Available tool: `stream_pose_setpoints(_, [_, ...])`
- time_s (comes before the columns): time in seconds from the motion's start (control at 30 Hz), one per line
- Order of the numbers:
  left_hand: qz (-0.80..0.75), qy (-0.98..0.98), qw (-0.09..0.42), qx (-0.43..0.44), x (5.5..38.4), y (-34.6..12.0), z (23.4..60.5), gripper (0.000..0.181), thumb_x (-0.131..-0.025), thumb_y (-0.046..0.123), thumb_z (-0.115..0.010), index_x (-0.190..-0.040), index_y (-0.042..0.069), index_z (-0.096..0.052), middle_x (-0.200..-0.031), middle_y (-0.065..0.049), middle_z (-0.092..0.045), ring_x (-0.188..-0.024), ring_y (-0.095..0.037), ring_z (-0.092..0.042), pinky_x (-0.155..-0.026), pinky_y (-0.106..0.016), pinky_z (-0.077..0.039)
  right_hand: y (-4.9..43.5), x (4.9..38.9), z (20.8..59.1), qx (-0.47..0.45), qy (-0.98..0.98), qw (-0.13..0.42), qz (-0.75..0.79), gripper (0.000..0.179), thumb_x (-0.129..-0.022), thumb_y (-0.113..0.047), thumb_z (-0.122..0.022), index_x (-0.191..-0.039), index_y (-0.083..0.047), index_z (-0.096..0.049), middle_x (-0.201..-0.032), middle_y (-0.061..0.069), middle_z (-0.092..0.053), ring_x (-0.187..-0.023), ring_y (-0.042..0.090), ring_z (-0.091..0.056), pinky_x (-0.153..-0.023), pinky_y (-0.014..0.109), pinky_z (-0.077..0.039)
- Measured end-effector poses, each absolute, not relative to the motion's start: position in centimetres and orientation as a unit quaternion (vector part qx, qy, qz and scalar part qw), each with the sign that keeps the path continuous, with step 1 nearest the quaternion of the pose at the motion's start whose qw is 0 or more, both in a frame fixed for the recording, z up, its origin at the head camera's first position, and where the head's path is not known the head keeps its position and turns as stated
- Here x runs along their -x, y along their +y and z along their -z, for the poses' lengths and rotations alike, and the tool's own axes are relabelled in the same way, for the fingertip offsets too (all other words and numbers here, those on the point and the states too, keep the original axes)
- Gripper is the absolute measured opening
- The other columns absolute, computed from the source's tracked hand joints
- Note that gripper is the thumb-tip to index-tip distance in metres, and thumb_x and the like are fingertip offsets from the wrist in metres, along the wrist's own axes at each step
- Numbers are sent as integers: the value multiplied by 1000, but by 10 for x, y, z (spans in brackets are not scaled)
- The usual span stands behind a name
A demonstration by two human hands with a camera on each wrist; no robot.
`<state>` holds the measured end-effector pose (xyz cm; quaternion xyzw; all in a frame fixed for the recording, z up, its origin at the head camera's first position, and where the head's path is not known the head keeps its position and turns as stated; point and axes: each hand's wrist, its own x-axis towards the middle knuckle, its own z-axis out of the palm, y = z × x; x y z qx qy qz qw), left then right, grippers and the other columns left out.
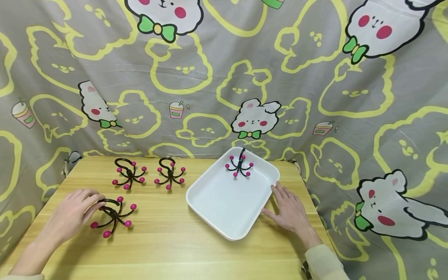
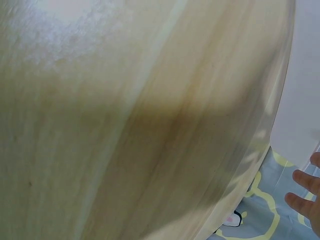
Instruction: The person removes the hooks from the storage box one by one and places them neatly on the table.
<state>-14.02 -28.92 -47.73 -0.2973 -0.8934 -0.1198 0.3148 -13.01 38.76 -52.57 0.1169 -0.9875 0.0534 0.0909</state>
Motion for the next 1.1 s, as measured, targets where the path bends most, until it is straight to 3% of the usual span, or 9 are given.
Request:
stream_pose_setpoints(0.3, [107,-896,312,296,143,-296,480,59,-114,51,-31,-105,12,-74,-96,-9,-72,-89,-33,-68,-74,-51,-50,388,130,526,-114,-989,84,-53,100,-91,-69,-67,-162,-6,-37,-170,23,-34,-146,50,-48,-116,65,-43])
stream_pose_setpoints(0.5, [104,-903,303,286,141,-302,480,48,-114,45,-39,-106,13,-73,-97,-7,-71,-89,-32,-67,-73,-51,-48,388,130,526,-115,-988,86,-52,100,-91,-69,-67,-162,-5,-38,-170,23,-34,-146,50,-48,-117,65,-42])
stream_pose_setpoints(0.6, [102,-906,297,283,139,-303,480,38,-112,41,-48,-109,13,-73,-97,-7,-71,-89,-33,-67,-73,-51,-49,388,130,526,-116,-988,87,-51,100,-91,-69,-67,-162,-5,-38,-169,24,-35,-146,49,-48,-117,64,-42])
stream_pose_setpoints(0.7, [101,-912,288,274,137,-302,479,22,-102,32,-67,-111,13,-74,-99,-8,-71,-91,-34,-67,-74,-51,-49,388,130,527,-116,-988,88,-50,100,-91,-69,-67,-162,-5,-38,-169,23,-35,-146,49,-49,-117,64,-42])
stream_pose_setpoints(0.83, [110,-927,259,249,132,-299,477,35,-90,31,-80,-119,12,-72,-105,-11,-71,-97,-36,-67,-79,-54,-48,388,131,527,-117,-988,89,-50,99,-91,-69,-67,-161,-5,-38,-169,24,-35,-146,49,-49,-117,64,-43])
stream_pose_setpoints(0.97, [123,-938,235,222,129,-295,473,53,-86,38,-84,-128,11,-68,-111,-14,-71,-103,-38,-66,-85,-55,-48,389,130,527,-118,-988,90,-47,99,-91,-69,-67,-161,-5,-39,-169,24,-36,-146,49,-49,-117,63,-43])
stream_pose_setpoints(1.1, [129,-939,233,219,129,-288,467,59,-86,41,-84,-133,10,-66,-114,-17,-71,-105,-40,-66,-89,-58,-48,389,131,526,-119,-988,91,-46,99,-90,-69,-67,-161,-5,-39,-169,24,-36,-146,49,-50,-117,63,-43])
